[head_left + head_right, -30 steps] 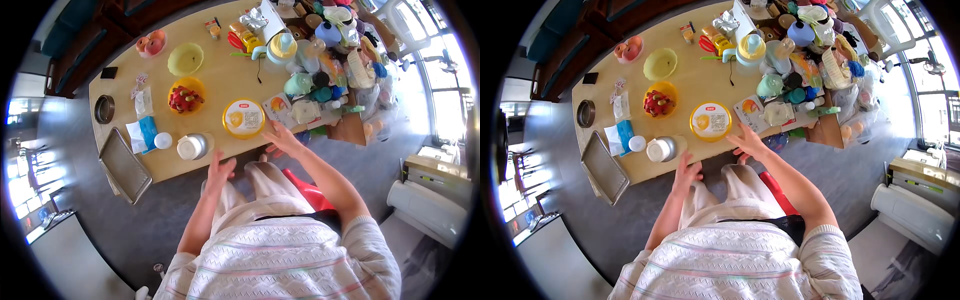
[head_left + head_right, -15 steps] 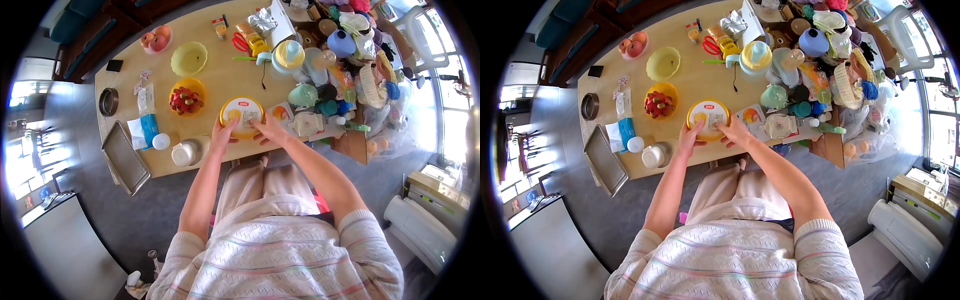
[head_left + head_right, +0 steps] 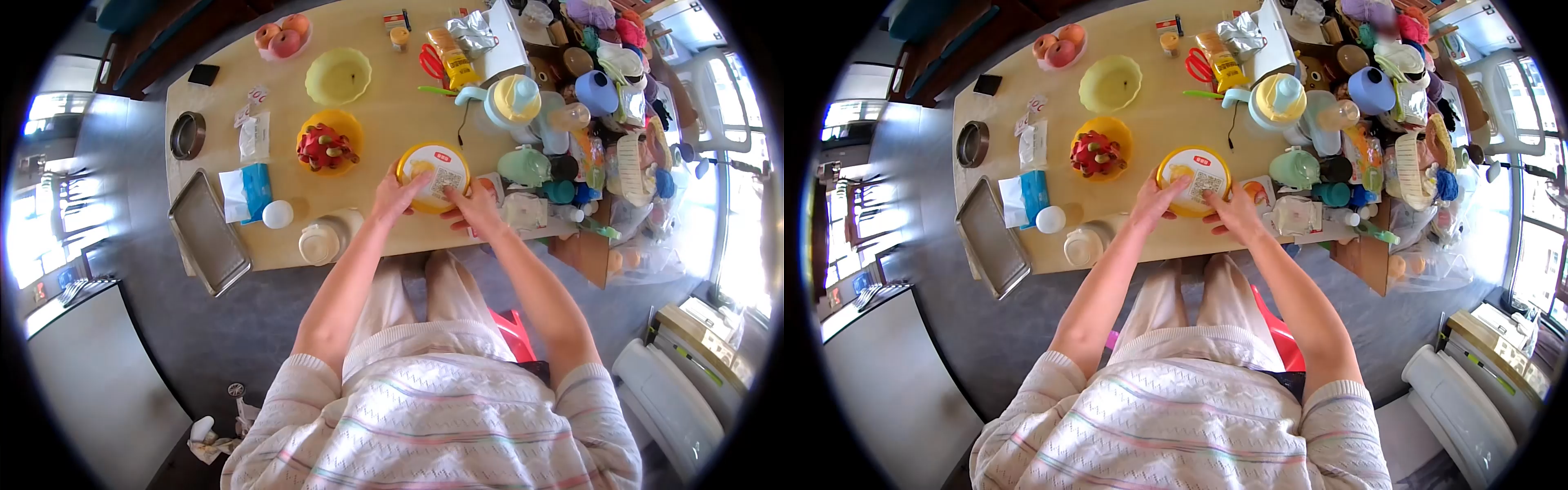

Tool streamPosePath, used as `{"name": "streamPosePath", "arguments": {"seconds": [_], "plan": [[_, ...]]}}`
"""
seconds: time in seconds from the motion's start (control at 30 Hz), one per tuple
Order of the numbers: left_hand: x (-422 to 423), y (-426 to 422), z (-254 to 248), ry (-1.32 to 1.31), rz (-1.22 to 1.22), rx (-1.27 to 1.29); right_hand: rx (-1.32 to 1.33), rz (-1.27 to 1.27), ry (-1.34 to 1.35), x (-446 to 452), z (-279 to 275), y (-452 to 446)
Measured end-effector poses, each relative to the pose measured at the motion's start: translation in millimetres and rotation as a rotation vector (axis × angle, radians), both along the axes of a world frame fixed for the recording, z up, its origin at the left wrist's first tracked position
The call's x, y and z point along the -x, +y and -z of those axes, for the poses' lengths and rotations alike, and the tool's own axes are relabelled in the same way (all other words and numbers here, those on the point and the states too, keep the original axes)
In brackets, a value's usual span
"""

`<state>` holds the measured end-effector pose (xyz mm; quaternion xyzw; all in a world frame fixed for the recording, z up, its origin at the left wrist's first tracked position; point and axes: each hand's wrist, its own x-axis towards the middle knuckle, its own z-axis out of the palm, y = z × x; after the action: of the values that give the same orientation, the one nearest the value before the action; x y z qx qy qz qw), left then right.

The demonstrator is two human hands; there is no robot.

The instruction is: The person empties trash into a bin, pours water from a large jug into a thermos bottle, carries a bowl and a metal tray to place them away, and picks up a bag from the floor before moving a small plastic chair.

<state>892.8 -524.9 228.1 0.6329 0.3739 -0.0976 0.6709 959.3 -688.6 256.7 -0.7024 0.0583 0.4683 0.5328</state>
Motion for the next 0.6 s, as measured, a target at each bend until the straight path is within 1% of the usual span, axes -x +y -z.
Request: {"name": "streamPosePath", "arguments": {"seconds": [0.07, 0.13, 0.27, 0.4, 0.47, 0.6], "plan": [[2.8, 0.9, -0.1, -0.002, -0.021, 0.013, -0.002, -0.009, -0.009, 0.3, 0.3, 2.5], [-1.9, 3.3, -0.8, -0.013, 0.000, -0.029, -0.009, 0.005, -0.018, -2.1, 3.4, 3.3], [-27.2, 4.6, -3.0, -0.027, 0.049, -0.084, 0.004, 0.056, -0.042, -21.2, 14.3, 2.1], [-53.6, 1.7, -3.4, -0.031, 0.087, -0.083, 0.021, 0.036, -0.023, -42.1, -3.0, 0.3], [-61.6, -1.0, -3.3, -0.001, 0.091, -0.111, 0.019, 0.059, 0.000, -51.4, 5.7, -3.6], [-67.4, 2.4, 4.8, -0.031, 0.108, -0.101, 0.016, 0.074, 0.017, -53.6, 6.4, -3.3]]}}
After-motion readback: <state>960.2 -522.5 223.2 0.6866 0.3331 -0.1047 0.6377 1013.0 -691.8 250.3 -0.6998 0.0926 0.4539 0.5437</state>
